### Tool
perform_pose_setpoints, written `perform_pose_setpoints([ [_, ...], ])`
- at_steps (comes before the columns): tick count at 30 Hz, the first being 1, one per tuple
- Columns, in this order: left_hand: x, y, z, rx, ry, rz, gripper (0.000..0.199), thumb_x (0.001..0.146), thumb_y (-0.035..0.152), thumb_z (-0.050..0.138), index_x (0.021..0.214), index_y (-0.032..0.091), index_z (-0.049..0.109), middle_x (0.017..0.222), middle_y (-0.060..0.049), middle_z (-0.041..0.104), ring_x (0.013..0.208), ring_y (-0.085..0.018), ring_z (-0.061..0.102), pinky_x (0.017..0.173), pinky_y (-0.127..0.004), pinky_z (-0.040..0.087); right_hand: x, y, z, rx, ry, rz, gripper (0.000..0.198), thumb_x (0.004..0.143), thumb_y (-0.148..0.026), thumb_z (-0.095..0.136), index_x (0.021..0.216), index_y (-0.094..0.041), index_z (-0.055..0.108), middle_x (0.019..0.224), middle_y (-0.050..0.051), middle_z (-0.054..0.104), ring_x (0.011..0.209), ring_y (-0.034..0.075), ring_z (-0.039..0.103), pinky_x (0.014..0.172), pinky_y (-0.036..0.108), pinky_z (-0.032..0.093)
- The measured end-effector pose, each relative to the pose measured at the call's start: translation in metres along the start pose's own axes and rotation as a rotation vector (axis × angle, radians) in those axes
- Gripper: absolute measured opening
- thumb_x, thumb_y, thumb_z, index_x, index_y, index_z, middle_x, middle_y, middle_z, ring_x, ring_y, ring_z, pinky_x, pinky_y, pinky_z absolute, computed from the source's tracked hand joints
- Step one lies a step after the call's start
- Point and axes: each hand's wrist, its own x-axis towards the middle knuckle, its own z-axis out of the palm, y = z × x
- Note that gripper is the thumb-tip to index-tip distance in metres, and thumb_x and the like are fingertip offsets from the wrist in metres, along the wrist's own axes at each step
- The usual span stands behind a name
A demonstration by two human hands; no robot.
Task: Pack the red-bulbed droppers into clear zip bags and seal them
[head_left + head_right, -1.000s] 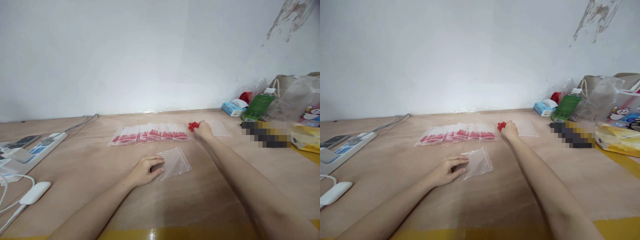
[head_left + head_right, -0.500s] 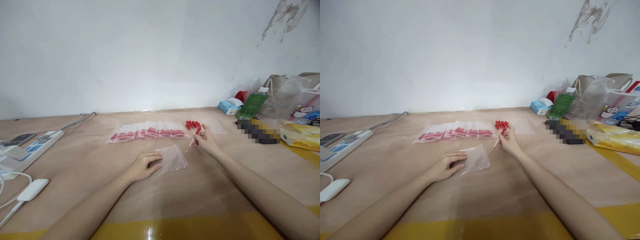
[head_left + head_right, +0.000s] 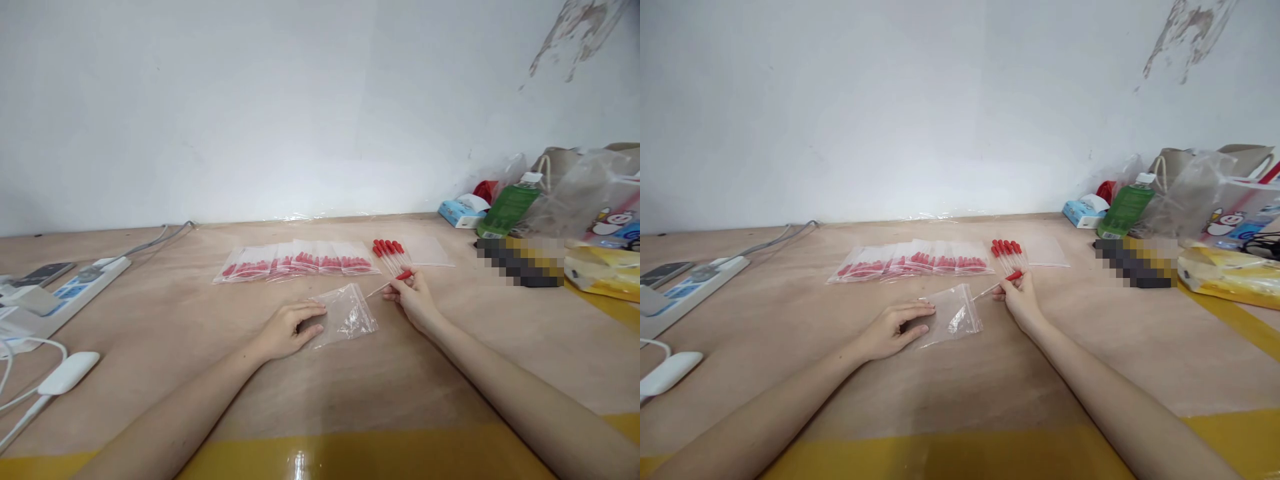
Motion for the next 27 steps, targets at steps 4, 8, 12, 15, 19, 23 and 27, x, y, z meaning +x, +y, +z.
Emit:
perform_pose_setpoints([
  [4,-0.001,-0.001,0.001,0.001,-0.007,0.004,0.031,0.085,0.028,0.052,0.115,0.022,0.056,0.115,-0.004,0.061,0.111,-0.019,0.053,0.097,-0.037,0.041,-0.001,-0.004,-0.002,0.024,0.015,0.028,0.042,0.062,-0.018,0.06,0.095,-0.024,0.035,0.057,-0.011,0.049,0.046,0.009,0.057,0.045,0.021,0.051],
  [8,0.0,-0.001,0.001,0.015,-0.008,0.001,0.032,0.086,0.03,0.052,0.116,0.021,0.056,0.115,-0.004,0.06,0.112,-0.02,0.052,0.097,-0.036,0.041,-0.007,-0.003,0.001,0.053,-0.059,0.046,0.042,0.062,-0.022,0.065,0.094,-0.024,0.037,0.059,-0.01,0.052,0.051,0.009,0.059,0.052,0.023,0.052],
  [12,0.0,0.0,-0.001,0.028,-0.019,-0.013,0.033,0.088,0.032,0.049,0.119,0.022,0.054,0.116,-0.004,0.06,0.112,-0.02,0.052,0.097,-0.036,0.04,-0.016,-0.001,0.003,0.052,-0.281,0.12,0.038,0.063,-0.035,0.068,0.09,-0.022,0.044,0.069,-0.005,0.059,0.063,0.011,0.062,0.067,0.028,0.052],
  [15,0.0,0.001,-0.002,0.039,-0.028,-0.03,0.036,0.087,0.035,0.05,0.121,0.023,0.051,0.117,-0.005,0.059,0.11,-0.021,0.052,0.095,-0.036,0.041,-0.02,-0.001,0.001,-0.116,-0.495,0.103,0.035,0.065,-0.041,0.067,0.087,-0.019,0.051,0.074,-0.001,0.061,0.066,0.011,0.06,0.065,0.027,0.049],
  [19,0.001,-0.001,-0.002,0.026,-0.023,-0.006,0.037,0.086,0.033,0.052,0.121,0.022,0.051,0.117,-0.005,0.059,0.111,-0.02,0.052,0.095,-0.035,0.041,-0.019,-0.006,-0.004,-0.333,-0.685,-0.041,0.029,0.068,-0.039,0.067,0.083,-0.016,0.058,0.076,0.0,0.06,0.064,0.009,0.054,0.06,0.023,0.042],
  [23,0.001,-0.003,0.0,0.021,-0.017,0.029,0.037,0.085,0.033,0.052,0.121,0.022,0.052,0.118,-0.005,0.059,0.113,-0.021,0.051,0.097,-0.036,0.039,-0.016,-0.01,-0.006,-0.255,-0.784,0.003,0.028,0.072,-0.04,0.064,0.085,-0.017,0.053,0.065,-0.003,0.056,0.056,0.007,0.051,0.056,0.022,0.041],
  [27,0.001,-0.002,-0.001,0.022,-0.015,0.026,0.039,0.085,0.034,0.052,0.123,0.022,0.049,0.118,-0.006,0.058,0.113,-0.021,0.05,0.097,-0.037,0.039,-0.018,-0.01,-0.002,-0.15,-0.887,0.035,0.028,0.075,-0.039,0.061,0.088,-0.019,0.048,0.075,-0.001,0.06,0.062,0.008,0.055,0.062,0.024,0.044],
])
